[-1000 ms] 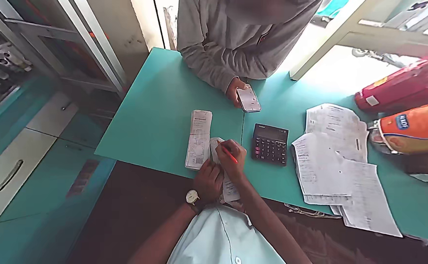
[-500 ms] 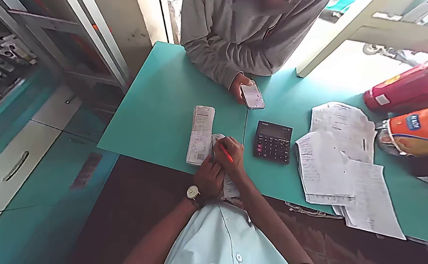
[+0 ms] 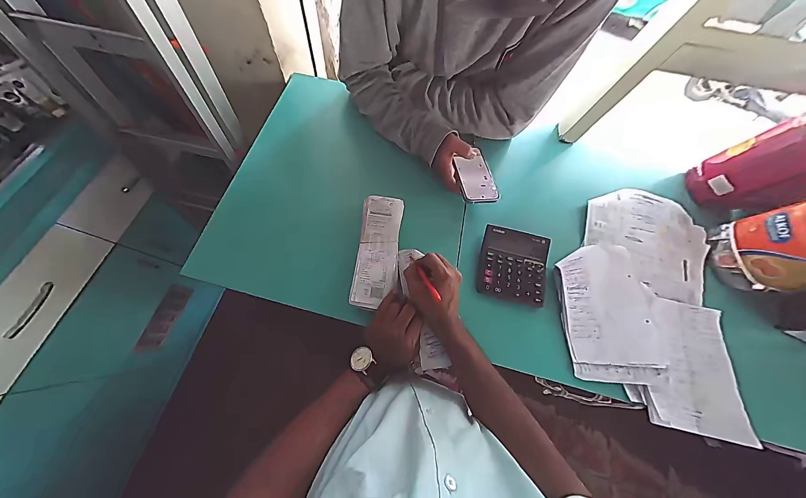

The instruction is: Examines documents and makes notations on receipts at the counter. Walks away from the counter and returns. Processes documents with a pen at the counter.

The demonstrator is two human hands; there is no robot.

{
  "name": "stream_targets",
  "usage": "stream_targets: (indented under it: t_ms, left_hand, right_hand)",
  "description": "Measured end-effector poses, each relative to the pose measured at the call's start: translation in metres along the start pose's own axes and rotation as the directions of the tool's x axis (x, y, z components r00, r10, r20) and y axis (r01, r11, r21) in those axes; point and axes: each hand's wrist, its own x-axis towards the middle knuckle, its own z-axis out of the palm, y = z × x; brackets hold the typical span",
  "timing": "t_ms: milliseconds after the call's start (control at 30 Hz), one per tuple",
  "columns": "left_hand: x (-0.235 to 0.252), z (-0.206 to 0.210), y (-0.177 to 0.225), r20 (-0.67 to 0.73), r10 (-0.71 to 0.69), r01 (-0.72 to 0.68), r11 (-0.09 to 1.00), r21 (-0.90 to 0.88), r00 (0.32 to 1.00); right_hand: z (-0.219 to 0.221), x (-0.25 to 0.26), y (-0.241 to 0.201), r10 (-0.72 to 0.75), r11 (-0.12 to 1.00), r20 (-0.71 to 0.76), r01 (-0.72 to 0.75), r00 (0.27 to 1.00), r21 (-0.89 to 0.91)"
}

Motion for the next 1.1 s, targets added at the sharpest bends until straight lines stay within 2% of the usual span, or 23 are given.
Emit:
stream_targets:
  t_ms: [300,600,667,767,800,867,933,967,1000,1033,1100]
  left_hand:
    - [-0.003,0.000,0.000,0.008,-0.007,0.007,1.000,-0.001,1.000]
    - [0.000,0.001,0.000,-0.001,-0.011,0.011,1.000,0.006,1.000]
    - [-0.002,-0.002,0.000,0.008,-0.010,0.010,1.000,0.007,1.000]
    - [-0.001,0.001,0.000,0.008,0.001,-0.001,1.000,0.015,1.000]
    - [-0.001,0.001,0.000,0.009,0.001,-0.002,1.000,0.023,1.000]
    - [-0.004,0.000,0.000,0.011,0.004,-0.005,0.999,0.034,1.000]
    - [-0.002,0.001,0.000,0.015,0.002,-0.002,1.000,0.030,1.000]
    - [-0.003,0.001,0.000,0.016,-0.001,0.001,1.000,0.026,1.000]
    - [-0.005,0.002,0.000,0.016,-0.002,0.002,1.000,0.023,1.000]
    - [-0.006,0.002,0.000,0.019,-0.002,0.001,1.000,0.020,1.000]
    - [-0.006,0.002,0.001,0.019,-0.004,0.004,1.000,0.014,1.000]
  right_hand:
    - [0.003,-0.001,0.003,-0.021,0.999,0.011,0.021,1.000,0.032]
    - [0.001,0.002,-0.001,0.000,0.999,-0.013,-0.001,1.000,-0.039]
    - [0.001,0.000,-0.002,-0.019,1.000,0.032,0.019,0.999,-0.012]
    - [0.002,0.001,0.001,0.007,0.999,-0.023,-0.008,1.000,-0.034]
    - [0.002,0.003,0.002,0.026,1.000,-0.018,-0.025,1.000,0.016]
    - [-0.004,0.002,0.003,0.123,0.951,-0.047,-0.104,0.991,0.290]
    - [-0.015,0.008,0.007,0.290,0.758,-0.084,-0.176,0.953,0.629]
    - [-0.021,0.010,0.009,0.344,0.667,-0.067,-0.193,0.937,0.719]
    - [-0.028,0.011,0.012,0.353,0.632,-0.037,-0.209,0.935,0.746]
    - [-0.034,0.011,0.014,0.324,0.654,0.005,-0.228,0.946,0.722]
    - [-0.038,0.010,0.015,0.229,0.780,0.091,-0.239,0.969,0.578]
